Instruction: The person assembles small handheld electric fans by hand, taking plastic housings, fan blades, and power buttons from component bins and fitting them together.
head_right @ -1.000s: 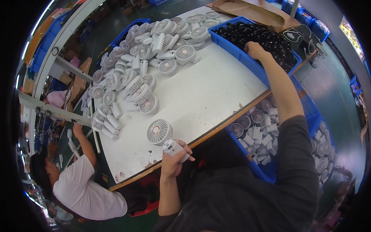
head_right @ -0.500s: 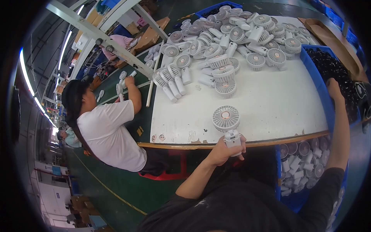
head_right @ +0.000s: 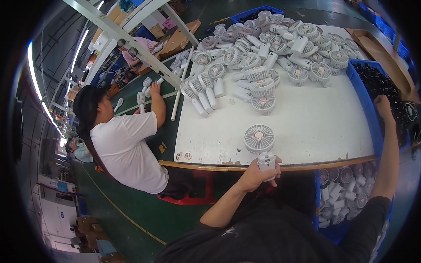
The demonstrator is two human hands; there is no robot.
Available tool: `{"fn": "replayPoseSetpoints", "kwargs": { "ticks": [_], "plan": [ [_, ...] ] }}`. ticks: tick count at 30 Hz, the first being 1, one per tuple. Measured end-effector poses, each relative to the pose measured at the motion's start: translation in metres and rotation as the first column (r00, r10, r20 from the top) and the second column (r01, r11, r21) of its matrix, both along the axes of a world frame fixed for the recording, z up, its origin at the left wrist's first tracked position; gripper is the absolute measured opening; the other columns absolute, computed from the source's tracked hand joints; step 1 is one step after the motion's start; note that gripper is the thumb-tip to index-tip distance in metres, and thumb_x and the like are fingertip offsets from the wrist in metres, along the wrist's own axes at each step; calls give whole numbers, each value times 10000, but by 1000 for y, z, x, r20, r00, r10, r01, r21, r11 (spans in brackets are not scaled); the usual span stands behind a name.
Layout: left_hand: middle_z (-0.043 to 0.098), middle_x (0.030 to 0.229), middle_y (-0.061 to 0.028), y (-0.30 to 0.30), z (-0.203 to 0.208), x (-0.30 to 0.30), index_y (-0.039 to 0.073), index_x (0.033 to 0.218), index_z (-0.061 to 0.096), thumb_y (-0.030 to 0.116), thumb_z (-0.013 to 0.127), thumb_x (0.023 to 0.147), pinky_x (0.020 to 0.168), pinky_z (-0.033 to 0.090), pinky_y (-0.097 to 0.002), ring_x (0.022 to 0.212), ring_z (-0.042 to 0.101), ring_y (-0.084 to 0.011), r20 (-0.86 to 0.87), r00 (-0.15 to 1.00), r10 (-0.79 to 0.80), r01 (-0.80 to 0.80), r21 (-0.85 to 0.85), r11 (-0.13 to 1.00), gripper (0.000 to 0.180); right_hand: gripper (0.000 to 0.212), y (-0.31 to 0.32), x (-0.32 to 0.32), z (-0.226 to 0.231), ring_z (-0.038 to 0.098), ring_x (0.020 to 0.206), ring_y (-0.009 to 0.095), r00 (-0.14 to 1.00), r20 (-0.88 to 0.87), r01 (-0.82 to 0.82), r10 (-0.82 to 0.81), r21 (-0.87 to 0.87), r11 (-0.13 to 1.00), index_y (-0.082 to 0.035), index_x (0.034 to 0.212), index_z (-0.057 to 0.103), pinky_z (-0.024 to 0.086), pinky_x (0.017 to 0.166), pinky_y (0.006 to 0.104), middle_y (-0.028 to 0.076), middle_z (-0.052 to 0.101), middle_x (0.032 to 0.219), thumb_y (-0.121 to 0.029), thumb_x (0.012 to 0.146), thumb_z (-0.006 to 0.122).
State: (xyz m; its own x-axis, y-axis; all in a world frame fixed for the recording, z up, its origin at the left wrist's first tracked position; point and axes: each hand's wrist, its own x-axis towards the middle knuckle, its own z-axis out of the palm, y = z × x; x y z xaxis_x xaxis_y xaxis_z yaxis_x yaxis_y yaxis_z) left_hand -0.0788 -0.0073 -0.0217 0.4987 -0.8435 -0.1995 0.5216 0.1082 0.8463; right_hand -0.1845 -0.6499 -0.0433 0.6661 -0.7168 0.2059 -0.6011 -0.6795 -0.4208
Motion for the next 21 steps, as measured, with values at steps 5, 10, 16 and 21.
{"fn": "replayPoseSetpoints", "kwargs": {
  "ticks": [5,10,16,21],
  "plan": [
    [606,907,-72,0,10,-1,-23,1206,537,59,670,877,547,575,-276,849,614,-158,31,999,20,-21,12,1000,365,44,16,2,35,593,667,151,979,198,-63,43,99,993,-13,744,634,469,621,291,44,608,707,2,704,642],
    [611,900,-84,4,1,-2,-42,1172,540,60,657,887,543,580,-276,813,628,-154,59,998,20,-23,61,998,325,66,43,-3,55,490,498,91,978,182,13,-100,424,905,-98,848,673,375,412,260,-17,542,626,-123,795,643],
    [617,887,-95,5,-2,-4,-40,1131,550,36,646,880,550,595,-299,807,637,-181,30,998,52,-54,81,995,279,95,63,-14,62,420,381,108,990,128,-105,59,385,917,-66,733,625,315,369,279,2,464,505,-140,790,606],
    [611,863,-138,10,1,-12,-73,1117,541,8,634,874,524,598,-323,786,640,-205,88,989,119,-124,62,990,273,114,89,2,68,548,438,206,966,190,91,-174,381,920,-15,720,730,441,432,342,109,618,557,-80,771,650]
  ]
}}
